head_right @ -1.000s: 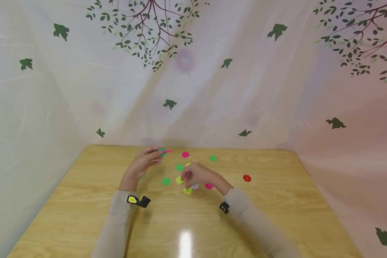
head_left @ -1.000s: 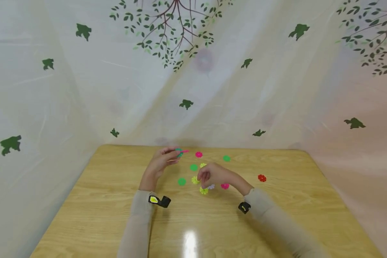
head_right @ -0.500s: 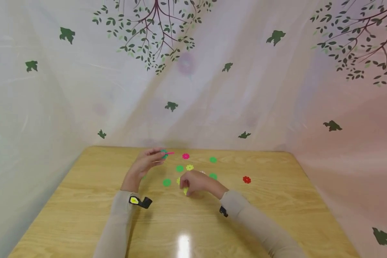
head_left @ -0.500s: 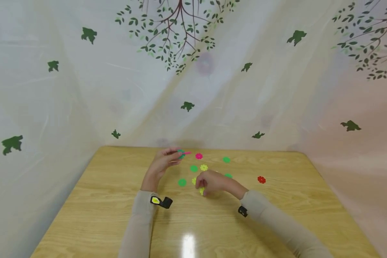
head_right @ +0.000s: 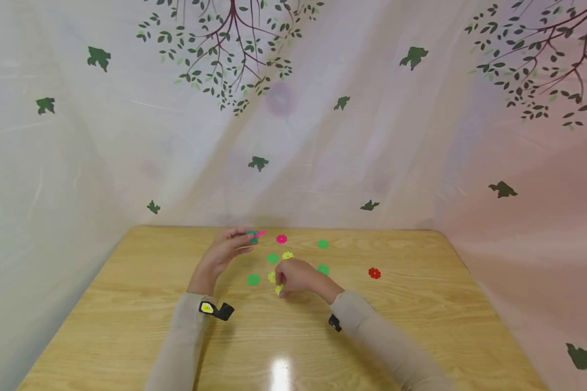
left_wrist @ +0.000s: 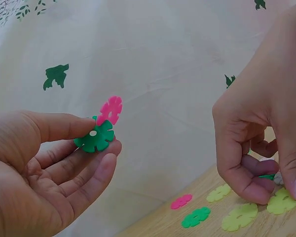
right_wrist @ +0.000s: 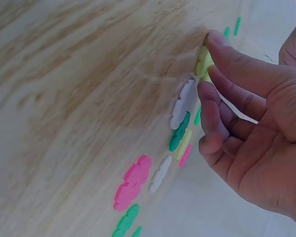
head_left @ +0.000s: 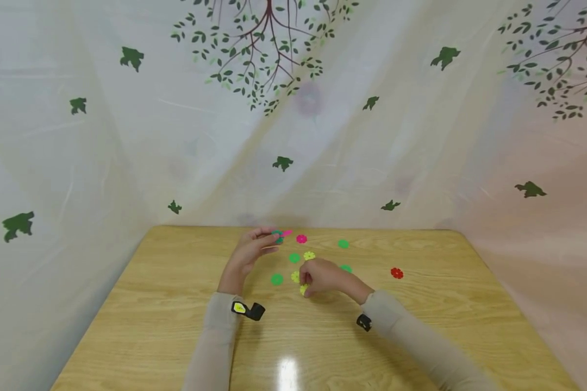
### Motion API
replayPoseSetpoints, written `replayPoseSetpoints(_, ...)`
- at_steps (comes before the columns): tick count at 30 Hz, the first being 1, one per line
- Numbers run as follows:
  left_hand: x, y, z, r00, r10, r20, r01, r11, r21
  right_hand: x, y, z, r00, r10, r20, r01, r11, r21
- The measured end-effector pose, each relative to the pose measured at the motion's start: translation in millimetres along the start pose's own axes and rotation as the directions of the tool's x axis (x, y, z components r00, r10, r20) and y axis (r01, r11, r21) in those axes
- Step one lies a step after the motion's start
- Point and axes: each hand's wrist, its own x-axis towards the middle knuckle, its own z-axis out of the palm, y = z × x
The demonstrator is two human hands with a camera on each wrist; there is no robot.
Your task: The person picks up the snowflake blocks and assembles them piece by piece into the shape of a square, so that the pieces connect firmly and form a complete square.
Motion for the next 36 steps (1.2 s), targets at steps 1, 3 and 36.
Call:
replayPoseSetpoints(1,-0.2,-0.3,-0.3,1.0,0.002,0.0,-0.002,1.0,0.004,0,0,0,1.0,0.003,0.001,-0.003,1.0,0.008)
replayPoseSetpoints(3,-0.2,-0.6,-0.9,1.0,0.0,-0.005,0.0,1.0,0.007,0,0,0,1.0,0.015,0.0,-0.015,1.0,0.027)
replayPoseSetpoints(36,4.7,-9.6,12.3,0.998,-0.027,0.054,0.029,0.999,-0.033,19,24,-37,0.834,0.149,-0.531,0.266,0.734,0.624)
